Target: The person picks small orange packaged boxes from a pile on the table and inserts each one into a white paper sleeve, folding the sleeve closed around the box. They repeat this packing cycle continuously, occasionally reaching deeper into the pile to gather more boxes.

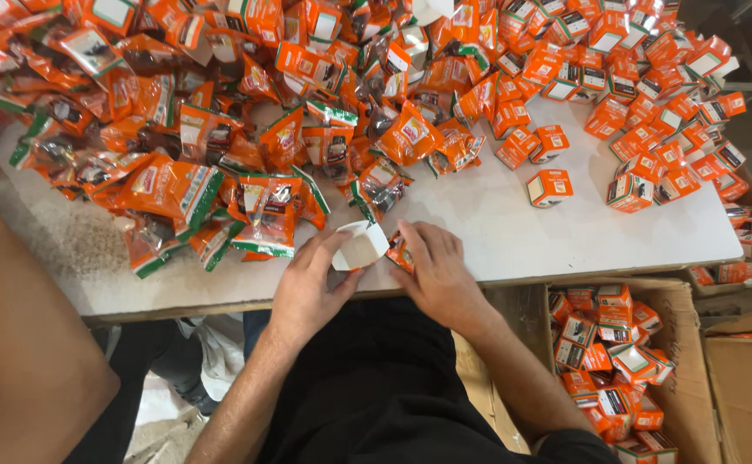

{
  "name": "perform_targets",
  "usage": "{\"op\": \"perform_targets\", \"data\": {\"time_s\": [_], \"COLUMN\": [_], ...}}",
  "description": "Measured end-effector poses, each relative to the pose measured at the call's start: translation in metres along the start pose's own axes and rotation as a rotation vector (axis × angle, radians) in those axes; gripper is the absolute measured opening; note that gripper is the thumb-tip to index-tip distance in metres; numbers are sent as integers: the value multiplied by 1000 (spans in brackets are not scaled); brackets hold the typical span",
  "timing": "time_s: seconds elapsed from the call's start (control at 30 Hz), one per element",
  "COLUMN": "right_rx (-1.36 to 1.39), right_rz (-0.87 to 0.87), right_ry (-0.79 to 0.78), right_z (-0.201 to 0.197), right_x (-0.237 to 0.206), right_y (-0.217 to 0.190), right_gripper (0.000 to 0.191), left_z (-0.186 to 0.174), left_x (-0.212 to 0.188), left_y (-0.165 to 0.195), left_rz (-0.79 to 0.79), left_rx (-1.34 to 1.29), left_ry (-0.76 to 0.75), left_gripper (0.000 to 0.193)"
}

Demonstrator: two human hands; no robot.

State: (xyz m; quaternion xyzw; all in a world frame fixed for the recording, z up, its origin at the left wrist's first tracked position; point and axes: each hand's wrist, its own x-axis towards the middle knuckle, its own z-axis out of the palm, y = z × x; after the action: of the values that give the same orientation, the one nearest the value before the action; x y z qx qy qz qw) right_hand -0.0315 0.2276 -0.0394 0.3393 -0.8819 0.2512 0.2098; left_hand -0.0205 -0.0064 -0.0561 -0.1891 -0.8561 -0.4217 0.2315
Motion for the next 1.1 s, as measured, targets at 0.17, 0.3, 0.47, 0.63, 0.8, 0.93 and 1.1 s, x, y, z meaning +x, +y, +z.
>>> {"op": "perform_targets", "data": {"time_s": [0.17, 0.3, 0.47, 0.63, 0.8, 0.93, 1.1], "right_rx": [335, 234, -11, -82, -14, -32, 57], "right_rz": [253, -31, -171, -232, -155, -108, 10], "right_ry": [56, 191, -106, -84, -33, 74, 99], "right_z": [-6, -4, -3, -9, -4, 5, 14], "right_x": [-13, -2, 30, 42, 48, 46, 45], "right_y": [7, -3, -20, -23, -21, -25, -24], "right_gripper": [64, 54, 41, 41, 31, 21, 19], "left_z": [-4, -7, -10, -9, -8, -8, -5], "left_x": [2, 5, 6, 5, 2, -2, -1], "left_y": [4, 5, 5, 5, 6, 9, 13], "left_rz": [-126, -142, -150, 15, 58, 37, 39], "left_rx": [-64, -151, -134, -86, -29, 87, 121], "left_ry": [-99, -120, -144, -81, -51, -92, -21], "left_gripper": [62, 67, 70, 68, 69, 63, 60]}}
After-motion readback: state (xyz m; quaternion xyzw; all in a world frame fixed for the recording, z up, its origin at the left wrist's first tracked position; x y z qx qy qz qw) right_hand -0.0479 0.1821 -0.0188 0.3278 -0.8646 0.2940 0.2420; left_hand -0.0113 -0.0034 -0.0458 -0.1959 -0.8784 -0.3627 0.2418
